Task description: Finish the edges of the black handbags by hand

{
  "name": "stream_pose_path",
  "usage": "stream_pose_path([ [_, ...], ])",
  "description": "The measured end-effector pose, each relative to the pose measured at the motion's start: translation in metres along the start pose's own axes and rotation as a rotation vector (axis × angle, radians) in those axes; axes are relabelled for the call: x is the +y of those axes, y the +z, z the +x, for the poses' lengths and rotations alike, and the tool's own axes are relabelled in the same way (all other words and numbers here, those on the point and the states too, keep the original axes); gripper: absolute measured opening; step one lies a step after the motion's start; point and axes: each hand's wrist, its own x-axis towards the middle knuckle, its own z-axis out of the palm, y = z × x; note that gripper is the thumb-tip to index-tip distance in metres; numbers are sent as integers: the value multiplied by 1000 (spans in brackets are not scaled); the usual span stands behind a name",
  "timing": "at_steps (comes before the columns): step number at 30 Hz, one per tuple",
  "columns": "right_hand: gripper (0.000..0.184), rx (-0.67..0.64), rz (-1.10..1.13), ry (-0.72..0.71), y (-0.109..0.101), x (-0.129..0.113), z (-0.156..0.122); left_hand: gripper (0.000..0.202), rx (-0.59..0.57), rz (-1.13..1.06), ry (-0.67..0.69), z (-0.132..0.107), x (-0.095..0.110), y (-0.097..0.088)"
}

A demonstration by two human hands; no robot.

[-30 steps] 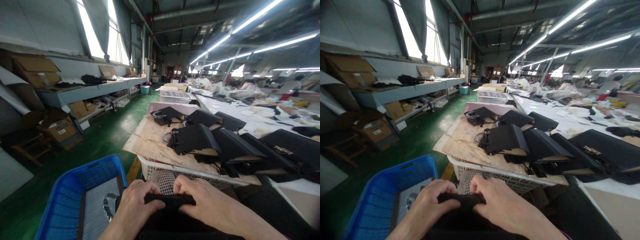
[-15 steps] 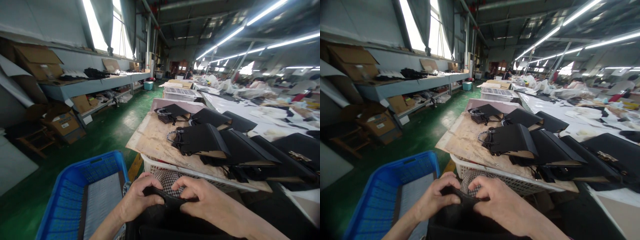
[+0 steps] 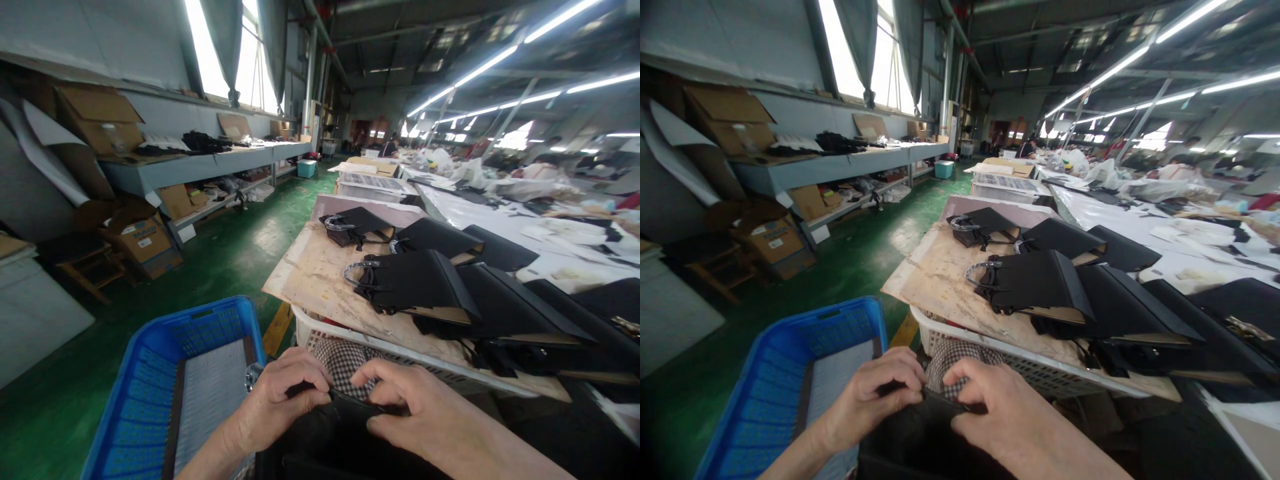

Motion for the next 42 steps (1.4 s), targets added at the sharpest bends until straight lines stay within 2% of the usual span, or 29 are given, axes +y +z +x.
stream_pose_path([
  [8,32,81,-129,14,-4,-11,-9,7,-81,342,127,9,19,1],
  [11,32,72,-142,-5,0,-6,-10,8,-135,409,74,12,27,1],
  [18,30,110,-187,-19,4,-1,-12,13,-350,514,-178,29,44,-3],
  [22,29,115,-202,-20,5,4,-15,12,-431,561,-197,37,47,-5],
  [25,33,127,-166,-21,5,10,-16,8,-424,505,-147,33,45,-3],
  [29,28,130,-123,-19,1,10,-21,9,-263,374,-14,20,32,4],
  [32,26,115,-87,-9,-3,5,-24,13,-170,396,119,13,23,10],
  [35,28,105,-76,-11,-4,5,-25,14,-164,459,201,13,20,14],
  [38,30,118,-104,-11,-3,10,-23,13,-215,475,174,16,23,13],
  [42,28,146,-123,-31,0,12,-22,9,-305,444,22,22,31,8],
])
